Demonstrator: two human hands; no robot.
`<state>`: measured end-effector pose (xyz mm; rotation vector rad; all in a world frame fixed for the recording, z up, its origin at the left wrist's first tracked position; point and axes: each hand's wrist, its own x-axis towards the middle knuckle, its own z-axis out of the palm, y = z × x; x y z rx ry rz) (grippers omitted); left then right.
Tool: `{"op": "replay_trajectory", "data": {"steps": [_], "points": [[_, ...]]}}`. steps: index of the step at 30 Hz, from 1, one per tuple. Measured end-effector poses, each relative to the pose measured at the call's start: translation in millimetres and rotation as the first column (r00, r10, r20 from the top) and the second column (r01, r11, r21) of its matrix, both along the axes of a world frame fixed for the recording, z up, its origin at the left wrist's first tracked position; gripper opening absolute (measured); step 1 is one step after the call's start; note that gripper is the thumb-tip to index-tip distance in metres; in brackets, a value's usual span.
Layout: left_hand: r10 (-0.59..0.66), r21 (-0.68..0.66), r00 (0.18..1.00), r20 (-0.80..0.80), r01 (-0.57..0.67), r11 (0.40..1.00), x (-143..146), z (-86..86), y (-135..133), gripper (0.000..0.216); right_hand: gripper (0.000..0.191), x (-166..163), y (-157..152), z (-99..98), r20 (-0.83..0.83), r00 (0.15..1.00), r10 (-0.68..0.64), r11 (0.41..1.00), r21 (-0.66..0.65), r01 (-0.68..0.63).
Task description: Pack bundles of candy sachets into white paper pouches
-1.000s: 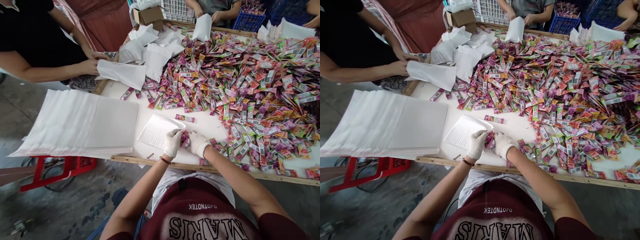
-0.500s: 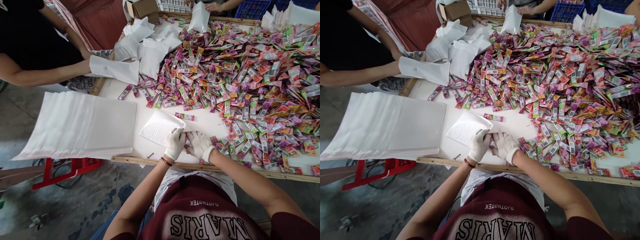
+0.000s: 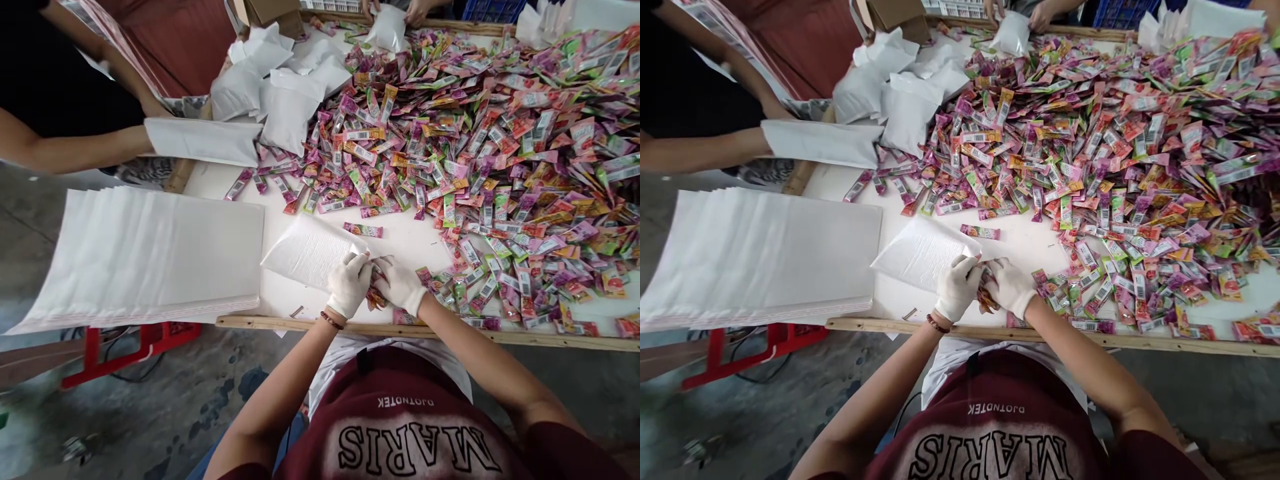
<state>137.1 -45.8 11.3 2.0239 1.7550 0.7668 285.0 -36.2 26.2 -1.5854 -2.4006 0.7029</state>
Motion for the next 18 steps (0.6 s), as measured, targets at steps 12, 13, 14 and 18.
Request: {"op": "replay_trajectory", "data": {"steps": [12,13,14,18], "points": [[0.19,-0.181,0.53,0.827,-0.069,0.981,-43.6,51.2,28.2,0.023,0.04,31.8,10.7,51.3,-0.727,0.629,-0.275,0.961,-0.202,0.187],[0.196,-0.196,0.47,0.861,-0.05,0.979,-45.8,59.1,29.1,0.022,0.036,32.4,10.9,54.9,-0.737,0.604,-0.303,0.953,-0.218,0.212],[0.2,-0.205,0.428,0.882,-0.034,0.978,-46.2,66.5,29.5,0.02,0.031,30.5,12.1,57.9,-0.722,0.615,-0.316,0.949,-0.25,0.195],[0.15,-0.17,0.354,0.923,0.025,0.985,-44.0,90.3,29.5,0.02,0.021,11.8,24.3,74.8,-0.675,0.637,-0.372,0.905,-0.416,0.087]]}}
